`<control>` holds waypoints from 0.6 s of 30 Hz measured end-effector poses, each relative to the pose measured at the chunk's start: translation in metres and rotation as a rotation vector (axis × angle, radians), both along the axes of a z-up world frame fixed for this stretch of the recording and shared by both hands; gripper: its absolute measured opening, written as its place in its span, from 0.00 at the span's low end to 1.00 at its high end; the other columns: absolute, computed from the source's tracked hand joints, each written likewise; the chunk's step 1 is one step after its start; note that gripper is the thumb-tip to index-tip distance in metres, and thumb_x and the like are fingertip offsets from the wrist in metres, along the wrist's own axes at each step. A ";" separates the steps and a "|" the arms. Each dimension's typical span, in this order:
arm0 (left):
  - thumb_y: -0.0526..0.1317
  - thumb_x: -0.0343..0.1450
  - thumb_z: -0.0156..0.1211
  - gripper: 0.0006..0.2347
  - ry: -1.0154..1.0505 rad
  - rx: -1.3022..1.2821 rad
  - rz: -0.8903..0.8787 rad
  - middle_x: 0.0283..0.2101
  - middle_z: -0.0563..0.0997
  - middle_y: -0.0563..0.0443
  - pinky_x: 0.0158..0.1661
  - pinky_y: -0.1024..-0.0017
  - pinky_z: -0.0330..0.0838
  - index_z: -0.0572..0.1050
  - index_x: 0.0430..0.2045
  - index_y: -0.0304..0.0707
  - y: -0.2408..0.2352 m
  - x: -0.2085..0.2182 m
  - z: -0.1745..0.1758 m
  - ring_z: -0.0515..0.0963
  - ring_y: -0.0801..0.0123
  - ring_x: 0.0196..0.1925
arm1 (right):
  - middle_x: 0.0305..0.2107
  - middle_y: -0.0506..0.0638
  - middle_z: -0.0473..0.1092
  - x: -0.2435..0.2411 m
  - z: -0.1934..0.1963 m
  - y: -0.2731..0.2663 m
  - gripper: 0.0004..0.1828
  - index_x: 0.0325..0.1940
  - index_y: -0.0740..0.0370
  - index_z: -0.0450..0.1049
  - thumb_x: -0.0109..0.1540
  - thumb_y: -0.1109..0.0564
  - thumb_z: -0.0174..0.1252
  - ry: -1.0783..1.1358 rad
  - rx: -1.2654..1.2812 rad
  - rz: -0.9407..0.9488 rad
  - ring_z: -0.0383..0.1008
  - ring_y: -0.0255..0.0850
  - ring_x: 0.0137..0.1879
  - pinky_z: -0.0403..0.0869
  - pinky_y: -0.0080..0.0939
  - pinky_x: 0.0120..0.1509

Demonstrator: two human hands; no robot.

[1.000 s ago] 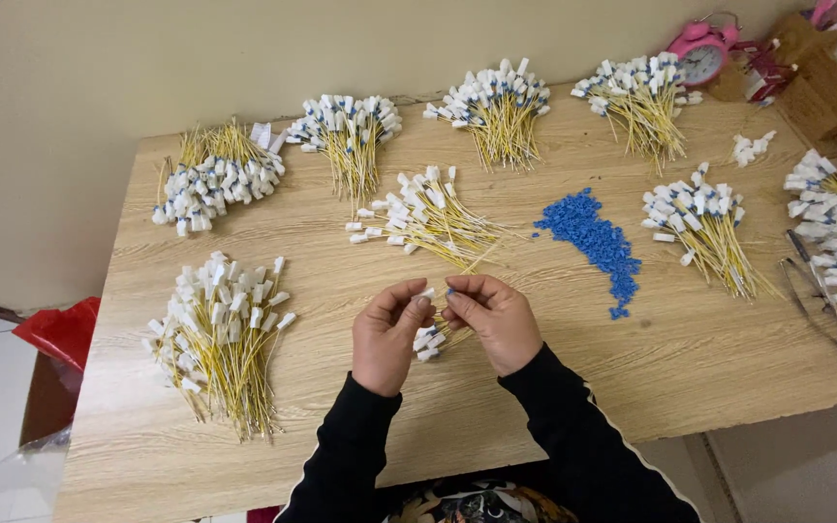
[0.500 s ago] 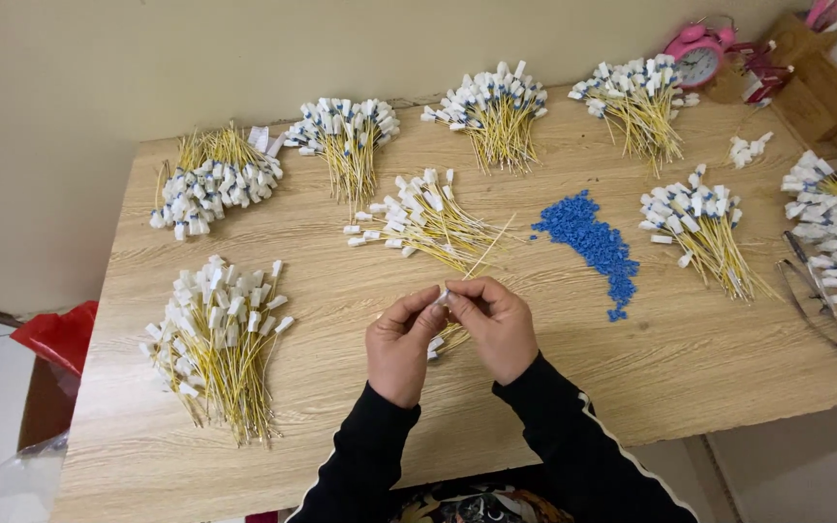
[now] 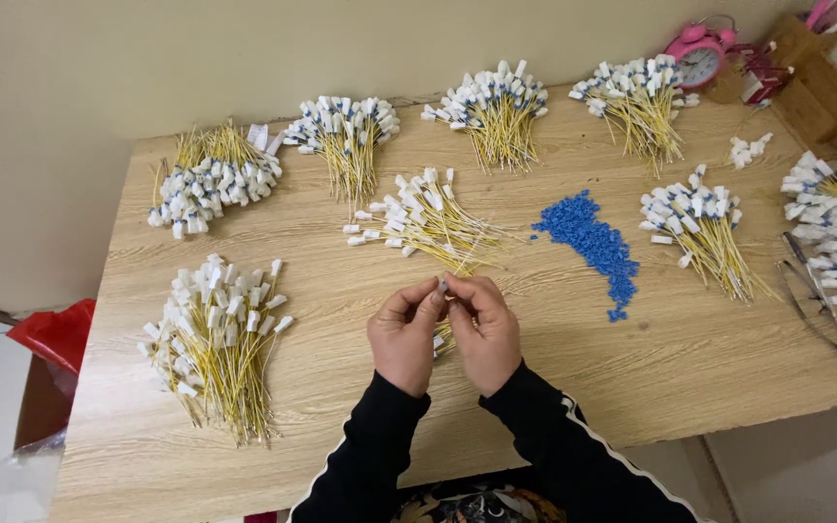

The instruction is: Assembling small blue plastic caps onto the ends of wire bundles at a workstation

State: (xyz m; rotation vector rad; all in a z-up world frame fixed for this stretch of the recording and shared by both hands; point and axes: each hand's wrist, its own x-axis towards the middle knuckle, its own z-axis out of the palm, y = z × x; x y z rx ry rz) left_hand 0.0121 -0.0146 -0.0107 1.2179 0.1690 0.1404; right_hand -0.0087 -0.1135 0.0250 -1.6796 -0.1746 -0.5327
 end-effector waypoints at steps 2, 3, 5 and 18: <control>0.30 0.66 0.65 0.08 -0.003 0.018 0.001 0.28 0.83 0.43 0.31 0.77 0.80 0.81 0.37 0.32 0.001 0.001 0.005 0.80 0.73 0.27 | 0.37 0.59 0.71 0.002 -0.002 -0.003 0.17 0.50 0.69 0.75 0.58 0.72 0.53 0.010 -0.003 0.001 0.76 0.44 0.42 0.77 0.40 0.43; 0.30 0.66 0.65 0.08 0.007 0.028 -0.013 0.28 0.83 0.43 0.32 0.76 0.79 0.81 0.37 0.31 0.002 0.002 0.007 0.79 0.73 0.28 | 0.37 0.59 0.71 0.003 -0.004 -0.004 0.18 0.52 0.69 0.74 0.58 0.72 0.53 0.045 0.008 0.029 0.76 0.44 0.42 0.77 0.41 0.43; 0.30 0.66 0.65 0.08 0.017 0.036 -0.038 0.29 0.83 0.44 0.32 0.75 0.79 0.81 0.38 0.31 0.009 0.008 0.004 0.79 0.73 0.28 | 0.37 0.58 0.71 0.007 -0.009 -0.009 0.19 0.53 0.68 0.74 0.57 0.72 0.53 0.079 0.016 0.045 0.76 0.44 0.42 0.77 0.42 0.44; 0.49 0.65 0.63 0.09 -0.081 1.075 -0.366 0.30 0.84 0.52 0.41 0.67 0.76 0.84 0.28 0.50 0.071 0.040 -0.042 0.83 0.59 0.38 | 0.40 0.40 0.71 0.142 -0.160 -0.203 0.13 0.53 0.35 0.72 0.64 0.46 0.53 0.650 -0.816 -0.339 0.74 0.39 0.51 0.73 0.44 0.56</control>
